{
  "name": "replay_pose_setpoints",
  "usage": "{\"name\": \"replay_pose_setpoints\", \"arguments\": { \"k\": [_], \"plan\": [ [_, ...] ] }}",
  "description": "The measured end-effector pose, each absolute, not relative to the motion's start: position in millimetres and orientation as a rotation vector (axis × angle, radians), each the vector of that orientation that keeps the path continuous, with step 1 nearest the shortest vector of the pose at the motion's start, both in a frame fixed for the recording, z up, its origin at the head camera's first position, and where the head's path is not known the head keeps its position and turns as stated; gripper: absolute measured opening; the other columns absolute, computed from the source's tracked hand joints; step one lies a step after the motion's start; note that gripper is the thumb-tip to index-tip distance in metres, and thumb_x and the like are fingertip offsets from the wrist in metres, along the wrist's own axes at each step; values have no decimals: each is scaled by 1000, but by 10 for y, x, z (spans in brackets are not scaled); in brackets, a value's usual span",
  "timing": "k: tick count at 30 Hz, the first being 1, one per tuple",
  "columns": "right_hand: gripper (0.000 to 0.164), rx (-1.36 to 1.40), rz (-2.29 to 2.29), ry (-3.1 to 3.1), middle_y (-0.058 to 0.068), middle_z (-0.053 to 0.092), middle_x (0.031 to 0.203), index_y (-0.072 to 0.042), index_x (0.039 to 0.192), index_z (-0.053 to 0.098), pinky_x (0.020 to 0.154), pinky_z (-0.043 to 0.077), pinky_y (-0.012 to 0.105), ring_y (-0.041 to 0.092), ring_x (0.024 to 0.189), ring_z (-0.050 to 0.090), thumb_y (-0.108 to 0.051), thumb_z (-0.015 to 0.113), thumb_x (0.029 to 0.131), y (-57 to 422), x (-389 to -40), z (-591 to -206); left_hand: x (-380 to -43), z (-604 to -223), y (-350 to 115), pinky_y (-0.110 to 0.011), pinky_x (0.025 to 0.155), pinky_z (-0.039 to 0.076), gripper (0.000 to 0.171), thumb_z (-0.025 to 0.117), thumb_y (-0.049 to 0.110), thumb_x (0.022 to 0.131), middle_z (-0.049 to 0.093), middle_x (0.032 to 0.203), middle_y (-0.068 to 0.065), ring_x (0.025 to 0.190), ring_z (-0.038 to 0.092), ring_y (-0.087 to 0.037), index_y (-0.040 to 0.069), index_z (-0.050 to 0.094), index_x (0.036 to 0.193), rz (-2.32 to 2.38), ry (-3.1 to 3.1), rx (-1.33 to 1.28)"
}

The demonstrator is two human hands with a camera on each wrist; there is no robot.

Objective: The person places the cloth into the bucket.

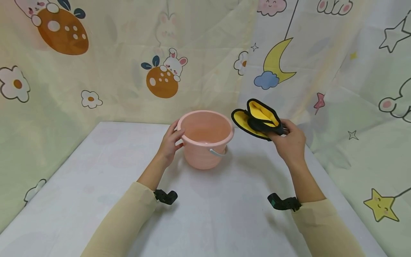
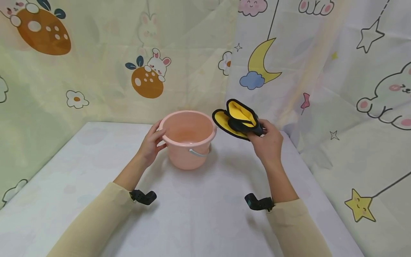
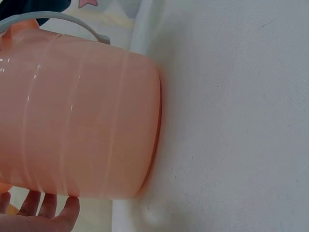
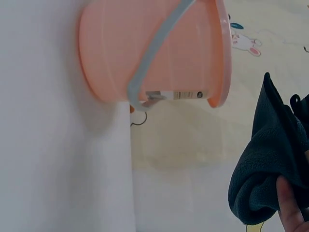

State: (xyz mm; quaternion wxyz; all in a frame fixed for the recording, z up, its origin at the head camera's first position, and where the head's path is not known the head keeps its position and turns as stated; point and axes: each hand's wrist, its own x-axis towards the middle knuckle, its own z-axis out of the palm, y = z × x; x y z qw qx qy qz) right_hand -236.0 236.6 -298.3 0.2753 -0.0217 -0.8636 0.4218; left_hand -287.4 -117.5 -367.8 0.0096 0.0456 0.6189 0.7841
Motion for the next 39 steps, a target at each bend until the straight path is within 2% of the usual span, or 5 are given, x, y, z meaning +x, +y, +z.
{"name": "replay_pose_setpoints", "arguments": {
  "k": [6, 13, 19, 31, 39],
  "plan": [
    [47, -26, 1143, -2324, 18, 71, 123, -6, 130, 68, 76, 48, 24, 31, 114, 62, -33, 79, 92, 2295, -2377, -2886, -2875, -3684, -1186, -54, 118, 36, 62, 52, 25, 103, 40, 159, -19, 146, 40, -37, 26, 33, 163, 2432, 1949, 150],
    [47, 32, 1216, -2288, 16, 70, 123, -6, 131, 69, 73, 48, 11, 20, 105, 60, -31, 79, 92, 2192, -2403, -2812, -2883, -3683, -1188, -55, 117, 36, 62, 53, 25, 103, 43, 156, -18, 144, 42, -36, 25, 34, 162, 2436, 1949, 141],
    [43, 101, 1245, -2267, 14, 71, 121, -6, 127, 70, 75, 50, 13, 14, 102, 58, -29, 79, 92, 2077, -2452, -2786, -2884, -3691, -1188, -56, 117, 36, 61, 54, 24, 103, 44, 155, -18, 143, 43, -36, 25, 35, 162, 2445, 1934, 132],
    [40, 175, 1302, -2281, 14, 71, 120, -4, 126, 70, 77, 53, 18, 15, 100, 61, -23, 78, 91, 1895, -2543, -2707, -2878, -3654, -1155, -54, 117, 37, 62, 52, 25, 104, 44, 154, -15, 138, 46, -29, 25, 33, 163, 2426, 1951, 122],
    [37, 246, 1362, -2273, 14, 71, 118, -5, 122, 71, 78, 56, 22, 18, 102, 64, -21, 79, 90, 1732, -2642, -2665, -2866, -3663, -1159, -56, 118, 35, 62, 53, 26, 104, 41, 159, -12, 141, 44, -30, 25, 32, 163, 2428, 1948, 96]
  ]
}}
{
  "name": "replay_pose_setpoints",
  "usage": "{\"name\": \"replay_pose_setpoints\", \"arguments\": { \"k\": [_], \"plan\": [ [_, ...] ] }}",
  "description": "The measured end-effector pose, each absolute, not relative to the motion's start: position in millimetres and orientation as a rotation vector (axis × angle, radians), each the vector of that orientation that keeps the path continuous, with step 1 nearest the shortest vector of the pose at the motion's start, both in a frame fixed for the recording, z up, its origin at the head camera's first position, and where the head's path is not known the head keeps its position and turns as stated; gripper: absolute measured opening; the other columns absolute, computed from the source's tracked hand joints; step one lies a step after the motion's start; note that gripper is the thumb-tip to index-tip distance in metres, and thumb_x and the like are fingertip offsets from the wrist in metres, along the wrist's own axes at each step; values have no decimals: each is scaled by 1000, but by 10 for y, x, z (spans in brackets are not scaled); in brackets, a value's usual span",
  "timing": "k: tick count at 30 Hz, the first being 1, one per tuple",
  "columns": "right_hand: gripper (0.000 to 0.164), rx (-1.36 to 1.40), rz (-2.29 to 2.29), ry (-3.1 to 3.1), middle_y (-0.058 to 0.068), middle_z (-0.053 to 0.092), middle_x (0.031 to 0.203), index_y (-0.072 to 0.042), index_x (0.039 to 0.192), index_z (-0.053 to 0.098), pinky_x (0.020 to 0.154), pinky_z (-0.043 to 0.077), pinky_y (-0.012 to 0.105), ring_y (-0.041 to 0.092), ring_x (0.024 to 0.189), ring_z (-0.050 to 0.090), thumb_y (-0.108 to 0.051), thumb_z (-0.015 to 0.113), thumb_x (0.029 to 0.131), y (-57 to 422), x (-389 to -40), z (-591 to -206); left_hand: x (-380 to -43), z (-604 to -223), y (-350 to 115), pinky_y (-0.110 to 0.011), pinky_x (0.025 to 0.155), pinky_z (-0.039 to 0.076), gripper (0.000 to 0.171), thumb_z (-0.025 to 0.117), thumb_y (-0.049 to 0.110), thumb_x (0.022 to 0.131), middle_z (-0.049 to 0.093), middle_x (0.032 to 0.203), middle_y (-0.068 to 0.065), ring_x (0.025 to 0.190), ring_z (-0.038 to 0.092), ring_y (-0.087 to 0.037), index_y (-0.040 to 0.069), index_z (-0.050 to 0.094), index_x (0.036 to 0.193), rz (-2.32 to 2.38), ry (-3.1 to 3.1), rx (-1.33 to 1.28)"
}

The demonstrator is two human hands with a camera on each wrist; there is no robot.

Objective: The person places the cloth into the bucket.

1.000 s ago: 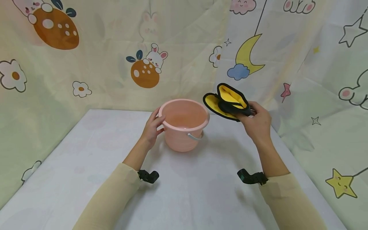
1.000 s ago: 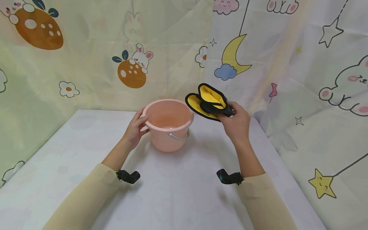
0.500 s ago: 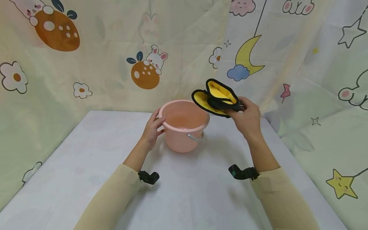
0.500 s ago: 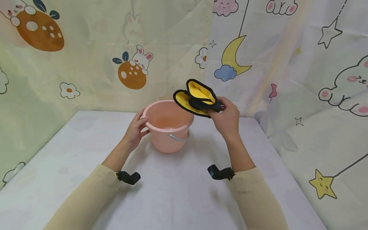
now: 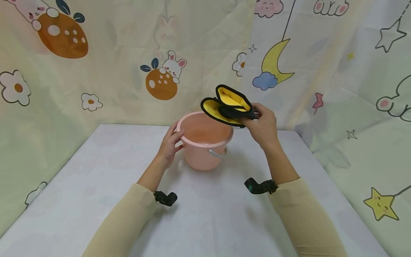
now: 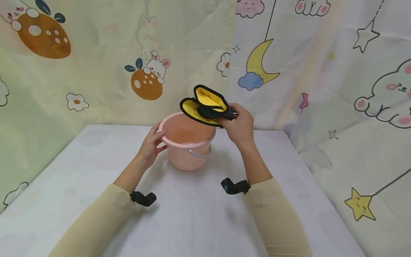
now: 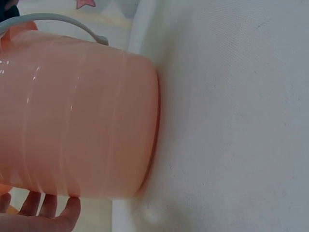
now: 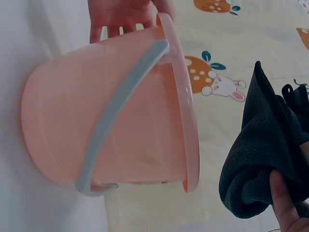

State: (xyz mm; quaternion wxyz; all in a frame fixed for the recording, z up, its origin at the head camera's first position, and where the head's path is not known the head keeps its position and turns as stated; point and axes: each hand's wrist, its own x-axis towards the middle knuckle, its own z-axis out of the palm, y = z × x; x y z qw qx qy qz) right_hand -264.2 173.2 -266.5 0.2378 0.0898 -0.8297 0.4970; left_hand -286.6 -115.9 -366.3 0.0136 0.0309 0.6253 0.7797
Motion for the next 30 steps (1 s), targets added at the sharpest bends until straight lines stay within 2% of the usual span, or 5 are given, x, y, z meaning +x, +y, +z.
{"name": "replay_pose_setpoints", "arguments": {
  "k": [7, 12, 17, 23, 30],
  "plan": [
    [36, 306, 1455, -2276, 14, 69, 117, -3, 121, 70, 75, 54, 22, 18, 98, 63, -18, 78, 90, 1576, -2711, -2693, -2858, -3673, -1180, -57, 120, 34, 63, 53, 28, 104, 39, 161, -10, 145, 41, -31, 27, 31, 163, 2410, 1961, 104],
    [35, 339, 1523, -2267, 14, 68, 116, -3, 121, 70, 77, 55, 22, 17, 97, 64, -17, 78, 90, 1502, -2750, -2724, -2860, -3670, -1181, -59, 119, 34, 63, 52, 33, 104, 36, 165, -4, 147, 39, -30, 30, 31, 163, 2365, 2009, 114],
    [37, 362, 1568, -2307, 15, 70, 117, -4, 122, 70, 86, 59, 31, 22, 99, 69, -16, 78, 89, 1428, -2808, -2768, -2862, -3666, -1176, -61, 119, 33, 61, 50, 36, 104, 32, 167, 1, 151, 36, -30, 32, 33, 162, 2330, 2047, 136],
    [38, 339, 1563, -2422, 16, 69, 119, -6, 123, 70, 94, 59, 45, 30, 105, 70, -17, 80, 88, 1332, -2870, -2846, -2858, -3664, -1172, -60, 119, 33, 62, 51, 37, 104, 37, 164, -4, 149, 37, -31, 31, 32, 162, 2346, 2026, 122],
    [39, 266, 1460, -2563, 17, 69, 122, -8, 123, 70, 95, 58, 47, 33, 112, 68, -17, 80, 87, 1311, -2921, -2912, -2863, -3671, -1174, -60, 119, 33, 63, 50, 35, 104, 37, 164, -6, 149, 37, -31, 31, 30, 163, 2348, 2021, 121]
  ]
}}
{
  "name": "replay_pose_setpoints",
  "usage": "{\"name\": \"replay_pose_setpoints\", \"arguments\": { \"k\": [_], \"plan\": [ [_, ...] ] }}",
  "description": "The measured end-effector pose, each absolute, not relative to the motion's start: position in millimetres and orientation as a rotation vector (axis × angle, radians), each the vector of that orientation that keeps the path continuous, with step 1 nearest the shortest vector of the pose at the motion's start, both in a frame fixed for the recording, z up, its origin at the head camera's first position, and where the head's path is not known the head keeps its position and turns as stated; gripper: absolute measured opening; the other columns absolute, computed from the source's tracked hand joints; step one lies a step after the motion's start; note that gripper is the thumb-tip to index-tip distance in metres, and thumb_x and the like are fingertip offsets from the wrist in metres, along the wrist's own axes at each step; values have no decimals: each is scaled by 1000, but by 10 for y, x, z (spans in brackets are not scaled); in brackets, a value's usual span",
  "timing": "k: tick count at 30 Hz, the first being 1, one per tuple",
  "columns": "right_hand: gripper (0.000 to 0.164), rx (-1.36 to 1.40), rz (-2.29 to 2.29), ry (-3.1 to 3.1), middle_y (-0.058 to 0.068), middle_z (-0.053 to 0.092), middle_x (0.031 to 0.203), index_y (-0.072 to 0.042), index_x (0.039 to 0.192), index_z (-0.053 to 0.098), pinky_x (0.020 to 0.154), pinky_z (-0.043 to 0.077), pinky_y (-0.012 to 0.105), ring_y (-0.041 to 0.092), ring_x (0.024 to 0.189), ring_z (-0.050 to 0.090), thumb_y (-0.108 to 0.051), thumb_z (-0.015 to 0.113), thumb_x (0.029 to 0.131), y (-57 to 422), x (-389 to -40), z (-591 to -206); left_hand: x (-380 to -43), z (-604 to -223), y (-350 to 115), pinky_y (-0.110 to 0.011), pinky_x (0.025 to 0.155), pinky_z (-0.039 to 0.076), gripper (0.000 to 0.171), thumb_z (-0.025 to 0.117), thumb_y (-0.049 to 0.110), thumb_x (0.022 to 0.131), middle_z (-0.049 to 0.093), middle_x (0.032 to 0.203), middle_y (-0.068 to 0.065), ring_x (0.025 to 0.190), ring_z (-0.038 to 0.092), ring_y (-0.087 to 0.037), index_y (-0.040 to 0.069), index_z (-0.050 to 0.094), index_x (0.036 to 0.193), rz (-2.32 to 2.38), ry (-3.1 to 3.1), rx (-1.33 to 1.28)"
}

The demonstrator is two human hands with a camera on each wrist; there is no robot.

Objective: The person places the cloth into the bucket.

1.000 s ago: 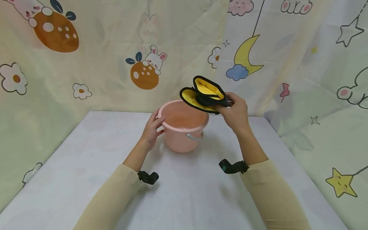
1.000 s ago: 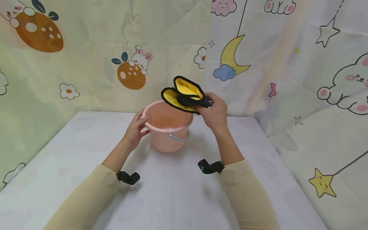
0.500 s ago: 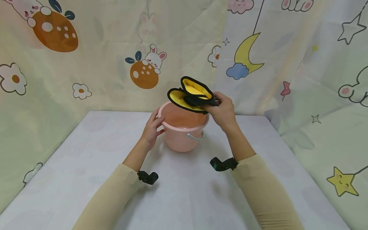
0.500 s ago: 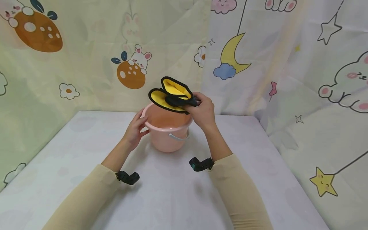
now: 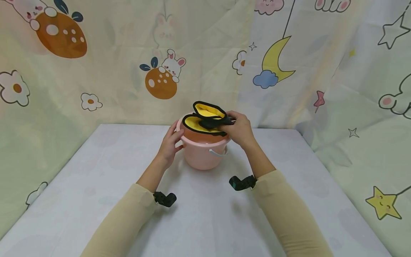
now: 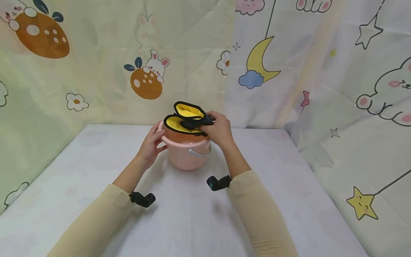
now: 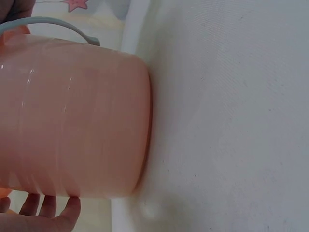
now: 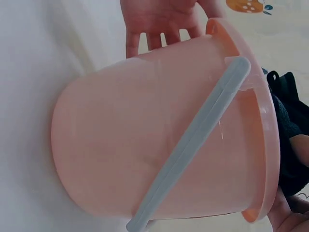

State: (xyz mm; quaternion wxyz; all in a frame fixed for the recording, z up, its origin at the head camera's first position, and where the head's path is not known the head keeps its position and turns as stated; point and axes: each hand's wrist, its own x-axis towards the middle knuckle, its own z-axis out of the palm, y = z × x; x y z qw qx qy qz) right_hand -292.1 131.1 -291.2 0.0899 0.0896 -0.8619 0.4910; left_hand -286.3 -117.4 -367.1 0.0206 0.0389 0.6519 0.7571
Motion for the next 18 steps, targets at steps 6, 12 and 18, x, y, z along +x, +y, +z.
{"name": "replay_pose_setpoints", "arguments": {
  "k": [6, 12, 18],
  "plan": [
    [40, 284, 1330, -2626, 15, 70, 120, -9, 124, 70, 91, 59, 47, 33, 109, 68, -19, 80, 87, 1293, -2963, -2893, -2874, -3661, -1170, -60, 118, 35, 62, 50, 36, 104, 34, 167, 0, 150, 37, -33, 33, 31, 163, 2330, 2050, 125],
    [35, 367, 1142, -2717, 14, 73, 120, -7, 121, 72, 99, 55, 49, 33, 112, 65, -14, 77, 87, 1211, -2989, -2856, -2853, -3648, -1165, -61, 118, 34, 60, 47, 35, 104, 29, 169, 3, 149, 37, -32, 34, 32, 162, 2311, 2081, 139],
    [40, 378, 995, -2797, 12, 71, 127, -8, 126, 71, 110, 48, 49, 32, 121, 62, -11, 77, 87, 1128, -3019, -2869, -2838, -3652, -1155, -64, 118, 32, 58, 46, 35, 104, 31, 167, 2, 150, 36, -33, 34, 34, 161, 2302, 2089, 160]
  ]
}}
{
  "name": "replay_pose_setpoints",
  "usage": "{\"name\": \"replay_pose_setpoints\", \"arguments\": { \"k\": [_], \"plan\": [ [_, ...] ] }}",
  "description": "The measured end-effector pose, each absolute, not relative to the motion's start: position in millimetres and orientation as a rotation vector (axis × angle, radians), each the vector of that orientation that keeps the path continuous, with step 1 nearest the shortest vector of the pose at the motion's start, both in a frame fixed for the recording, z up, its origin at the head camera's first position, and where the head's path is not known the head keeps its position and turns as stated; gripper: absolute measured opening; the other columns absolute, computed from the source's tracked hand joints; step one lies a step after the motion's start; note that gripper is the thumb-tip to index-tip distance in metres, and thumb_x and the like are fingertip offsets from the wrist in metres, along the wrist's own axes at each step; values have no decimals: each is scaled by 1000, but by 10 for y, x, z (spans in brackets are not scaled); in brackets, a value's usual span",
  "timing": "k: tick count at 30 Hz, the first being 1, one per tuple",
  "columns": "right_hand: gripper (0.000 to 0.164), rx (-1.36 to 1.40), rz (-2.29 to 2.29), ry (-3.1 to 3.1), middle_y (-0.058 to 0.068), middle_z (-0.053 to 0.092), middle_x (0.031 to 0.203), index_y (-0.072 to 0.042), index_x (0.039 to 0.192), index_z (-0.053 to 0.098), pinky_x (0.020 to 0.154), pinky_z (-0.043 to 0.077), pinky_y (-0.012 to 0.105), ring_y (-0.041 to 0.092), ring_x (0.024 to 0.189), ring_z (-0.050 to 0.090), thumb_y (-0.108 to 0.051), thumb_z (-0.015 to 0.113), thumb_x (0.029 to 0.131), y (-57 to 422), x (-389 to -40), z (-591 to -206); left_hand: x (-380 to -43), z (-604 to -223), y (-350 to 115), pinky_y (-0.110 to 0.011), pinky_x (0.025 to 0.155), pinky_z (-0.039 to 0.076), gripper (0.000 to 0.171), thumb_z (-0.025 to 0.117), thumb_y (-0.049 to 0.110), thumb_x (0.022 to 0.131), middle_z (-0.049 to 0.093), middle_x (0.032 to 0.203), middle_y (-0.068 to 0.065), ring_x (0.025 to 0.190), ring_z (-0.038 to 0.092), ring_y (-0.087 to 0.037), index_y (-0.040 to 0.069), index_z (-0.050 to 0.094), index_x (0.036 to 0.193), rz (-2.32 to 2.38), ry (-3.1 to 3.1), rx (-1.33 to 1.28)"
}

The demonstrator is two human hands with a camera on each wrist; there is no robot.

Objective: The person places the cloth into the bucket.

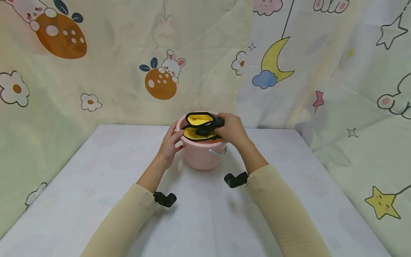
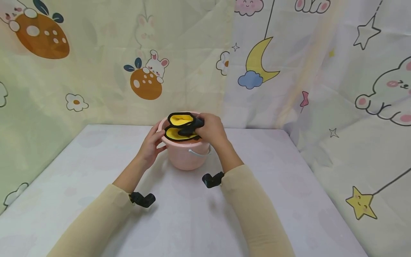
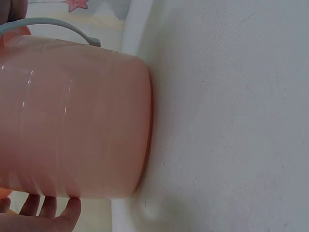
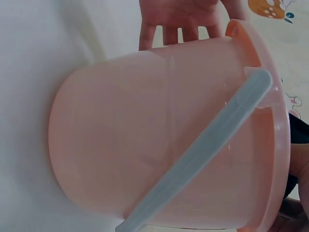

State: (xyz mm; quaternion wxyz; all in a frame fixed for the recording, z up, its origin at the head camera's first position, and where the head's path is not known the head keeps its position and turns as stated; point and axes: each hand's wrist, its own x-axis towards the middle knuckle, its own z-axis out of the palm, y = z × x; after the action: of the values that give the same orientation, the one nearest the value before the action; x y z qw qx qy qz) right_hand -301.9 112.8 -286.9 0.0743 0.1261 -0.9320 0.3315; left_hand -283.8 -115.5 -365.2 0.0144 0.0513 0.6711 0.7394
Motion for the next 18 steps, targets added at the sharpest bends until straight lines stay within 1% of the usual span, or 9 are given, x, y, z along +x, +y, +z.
{"name": "replay_pose_setpoints", "arguments": {
  "k": [3, 5, 9, 13, 18],
  "plan": [
    [40, 386, 932, -2828, 11, 71, 128, -9, 126, 71, 112, 47, 49, 31, 123, 62, -10, 77, 87, 1085, -3035, -2886, -2846, -3657, -1163, -63, 119, 32, 60, 46, 35, 105, 32, 167, 0, 150, 36, -33, 33, 32, 162, 2308, 2079, 149],
    [38, 393, 878, -2851, 9, 72, 128, -12, 125, 72, 112, 46, 49, 31, 123, 62, -12, 77, 87, 1056, -3040, -2888, -2856, -3660, -1168, -62, 119, 32, 61, 47, 34, 104, 34, 166, -2, 149, 37, -34, 31, 31, 163, 2325, 2063, 140],
    [37, 381, 786, -2894, 7, 72, 127, -16, 125, 72, 109, 47, 50, 30, 120, 63, -17, 77, 88, 995, -3043, -2877, -2871, -3663, -1168, -61, 120, 33, 63, 49, 33, 104, 35, 165, -5, 148, 39, -33, 30, 29, 164, 2348, 2037, 109],
    [40, 327, 736, -2941, 5, 71, 129, -20, 130, 69, 107, 48, 52, 30, 120, 63, -19, 75, 90, 950, -3047, -2889, -2879, -3664, -1164, -60, 120, 34, 65, 50, 33, 103, 34, 165, -6, 147, 39, -32, 30, 27, 164, 2328, 2042, 101],
    [49, 293, 695, -2956, 4, 69, 135, -26, 140, 64, 104, 50, 53, 29, 122, 63, -23, 74, 92, 908, -3060, -2918, -2872, -3673, -1170, -60, 119, 34, 65, 51, 33, 104, 34, 165, -6, 146, 40, -32, 30, 28, 164, 2332, 2038, 92]
  ]
}}
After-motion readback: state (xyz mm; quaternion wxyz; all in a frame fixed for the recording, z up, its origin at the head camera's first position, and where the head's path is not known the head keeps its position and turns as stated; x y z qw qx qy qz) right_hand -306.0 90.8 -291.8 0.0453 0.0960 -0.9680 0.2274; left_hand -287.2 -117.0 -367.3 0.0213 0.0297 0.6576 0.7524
